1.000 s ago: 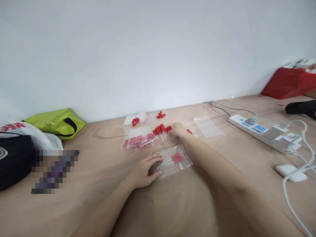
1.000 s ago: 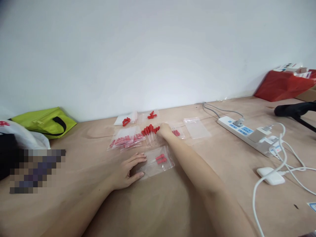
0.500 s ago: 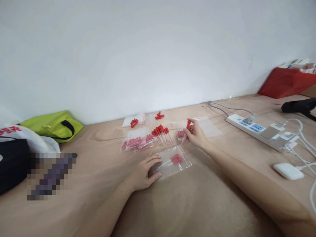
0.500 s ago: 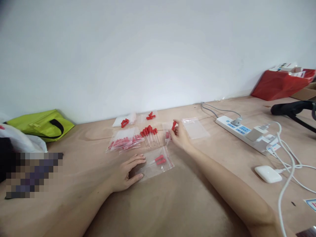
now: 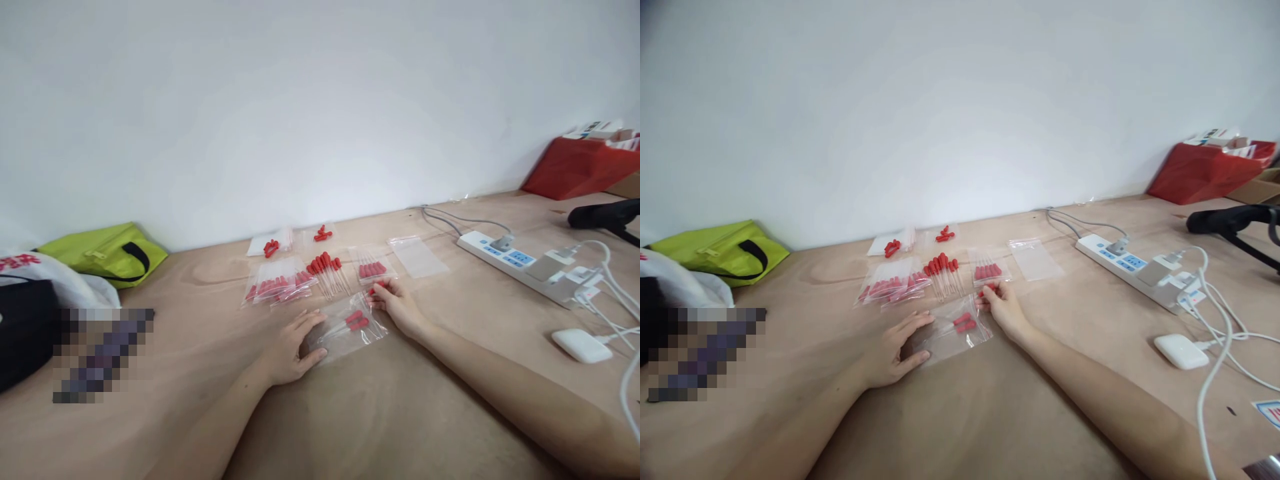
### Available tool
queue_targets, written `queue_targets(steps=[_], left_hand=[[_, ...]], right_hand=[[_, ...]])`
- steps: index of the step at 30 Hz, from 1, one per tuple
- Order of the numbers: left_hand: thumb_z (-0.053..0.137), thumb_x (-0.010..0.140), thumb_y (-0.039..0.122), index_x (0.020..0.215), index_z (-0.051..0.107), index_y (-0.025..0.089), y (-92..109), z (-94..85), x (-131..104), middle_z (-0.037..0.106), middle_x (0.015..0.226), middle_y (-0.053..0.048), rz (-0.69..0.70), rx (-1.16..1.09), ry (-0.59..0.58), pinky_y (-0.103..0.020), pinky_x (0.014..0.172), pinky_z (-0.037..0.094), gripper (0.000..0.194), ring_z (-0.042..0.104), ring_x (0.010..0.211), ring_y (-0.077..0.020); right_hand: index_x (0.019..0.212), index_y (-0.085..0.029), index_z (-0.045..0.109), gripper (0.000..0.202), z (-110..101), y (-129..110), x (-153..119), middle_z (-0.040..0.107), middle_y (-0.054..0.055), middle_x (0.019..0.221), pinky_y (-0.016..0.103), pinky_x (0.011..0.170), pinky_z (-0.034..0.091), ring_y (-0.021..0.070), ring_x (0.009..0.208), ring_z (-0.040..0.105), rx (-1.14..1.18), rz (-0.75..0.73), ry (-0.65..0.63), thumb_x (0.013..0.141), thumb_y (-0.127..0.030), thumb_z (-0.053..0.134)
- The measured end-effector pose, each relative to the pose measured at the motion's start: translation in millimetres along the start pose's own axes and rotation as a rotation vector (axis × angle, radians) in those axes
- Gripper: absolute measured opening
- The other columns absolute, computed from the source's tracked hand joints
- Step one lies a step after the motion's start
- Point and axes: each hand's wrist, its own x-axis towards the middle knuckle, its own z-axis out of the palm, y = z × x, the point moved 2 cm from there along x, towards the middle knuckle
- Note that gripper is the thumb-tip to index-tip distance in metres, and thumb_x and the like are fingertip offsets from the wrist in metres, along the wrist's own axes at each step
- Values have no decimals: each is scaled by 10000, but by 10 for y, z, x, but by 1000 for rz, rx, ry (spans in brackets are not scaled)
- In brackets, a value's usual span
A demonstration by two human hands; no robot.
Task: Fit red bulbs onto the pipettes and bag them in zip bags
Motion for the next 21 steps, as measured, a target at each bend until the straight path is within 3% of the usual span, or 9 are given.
queue_targets(steps=[5, 8, 11, 14, 17, 19, 21], left_hand=[[488, 798, 335, 1257, 357, 199, 24, -11, 12, 433, 1318, -76, 12, -1, 11, -428, 1040, 291, 497, 330, 1259, -236], [494, 796, 321, 1257, 355, 211, 40, -24, 16, 442, 1311, -67, 19, -3, 16, -433, 1042, 284, 494, 336, 1255, -233], [496, 796, 318, 1257, 357, 217, 41, -28, 18, 450, 1305, -64, 19, -9, 17, -438, 1039, 287, 491, 343, 1250, -237], [495, 798, 323, 1253, 363, 216, 32, -22, 18, 457, 1299, -66, 21, -6, 19, -438, 1034, 293, 486, 346, 1248, -240], [493, 799, 321, 1254, 363, 206, 26, -17, 17, 459, 1297, -71, 29, -2, 24, -434, 1039, 289, 486, 349, 1248, -235], [494, 799, 324, 1244, 378, 194, 25, -17, 17, 457, 1297, -76, 35, -1, 26, -430, 1042, 286, 478, 349, 1248, -232], [495, 801, 332, 1216, 415, 190, 23, -15, 18, 460, 1294, -78, 48, -3, 26, -425, 1045, 285, 446, 362, 1239, -225]], right_hand=[[785, -187, 465, 396, -11, -4, -59, 554, -53, 637, 186, 334, 364, 49, 364, 460, -163, -18, -85, 545, -392, 704], [725, -183, 471, 374, -17, 42, -67, 538, -55, 540, 177, 310, 308, 58, 342, 434, -265, -49, -117, 550, -411, 710], [695, -175, 535, 308, -13, 112, -57, 517, -40, 478, 203, 354, 353, 88, 389, 461, -407, -129, -164, 591, -420, 691], [719, -174, 611, 234, -4, 147, -39, 606, 30, 675, 277, 517, 464, 138, 570, 562, -517, -262, -215, 683, -405, 617], [716, -176, 649, 205, -1, 133, -17, 618, 56, 846, 324, 725, 466, 170, 788, 587, -601, -371, -326, 751, -337, 526], [715, -169, 650, 222, -18, 110, 18, 625, 50, 806, 305, 696, 463, 161, 753, 590, -632, -339, -393, 765, -310, 487], [708, -158, 634, 224, -44, 60, 89, 621, 30, 678, 262, 572, 449, 137, 603, 571, -667, -275, -356, 762, -305, 473]])
